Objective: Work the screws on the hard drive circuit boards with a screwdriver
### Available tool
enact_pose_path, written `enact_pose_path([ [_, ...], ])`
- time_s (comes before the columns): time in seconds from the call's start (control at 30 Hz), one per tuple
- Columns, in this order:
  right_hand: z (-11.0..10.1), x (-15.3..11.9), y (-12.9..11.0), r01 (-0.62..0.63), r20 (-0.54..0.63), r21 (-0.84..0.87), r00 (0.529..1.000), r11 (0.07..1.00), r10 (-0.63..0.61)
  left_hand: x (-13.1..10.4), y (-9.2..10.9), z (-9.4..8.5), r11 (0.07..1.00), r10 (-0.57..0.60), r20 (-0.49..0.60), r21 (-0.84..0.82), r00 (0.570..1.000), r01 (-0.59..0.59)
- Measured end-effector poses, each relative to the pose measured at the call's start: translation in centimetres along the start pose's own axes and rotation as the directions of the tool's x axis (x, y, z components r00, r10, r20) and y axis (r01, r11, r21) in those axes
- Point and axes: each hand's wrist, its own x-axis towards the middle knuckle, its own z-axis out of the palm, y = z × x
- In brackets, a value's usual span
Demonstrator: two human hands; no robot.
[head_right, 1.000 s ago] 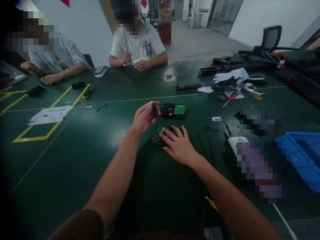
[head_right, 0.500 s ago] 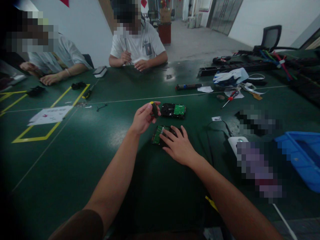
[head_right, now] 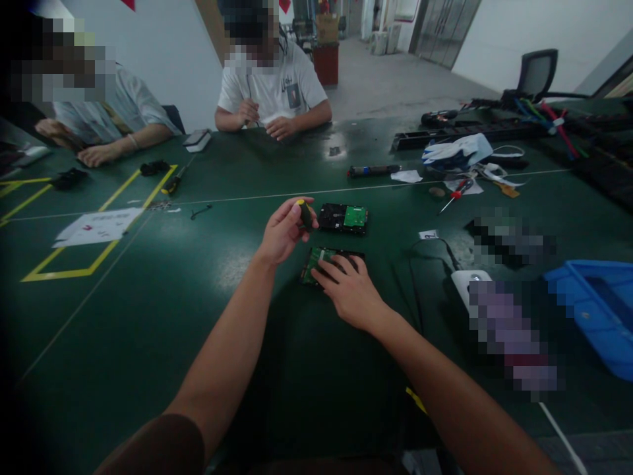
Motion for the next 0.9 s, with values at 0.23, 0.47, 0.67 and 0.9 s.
enact_pose_path([
  [0.23, 0.56, 0.05, 0.1, 0.045, -0.019, 0.025, 0.999, 0.999, -0.045, 0.0, 0.11, 0.12, 1.0, -0.003, -0.006, 0.011, 1.0, 0.003],
  [0.47, 0.55, 0.03, 0.2, 0.05, -0.016, 0.043, 0.999, 0.998, -0.05, 0.07, 0.32, 0.09, 0.999, -0.01, -0.013, 0.036, 1.0, 0.011],
  [0.67, 0.35, 0.01, 0.25, 0.069, 0.007, 0.036, 0.998, 0.997, -0.069, 0.1, 0.29, 0.32, 1.0, -0.012, -0.035, 0.025, 0.999, 0.013],
  [0.9, 0.41, 0.08, 0.21, 0.054, -0.003, 0.032, 0.999, 0.998, -0.054, 0.16, -0.38, 0.19, 0.994, 0.013, -0.056, 0.105, 0.998, -0.007],
])
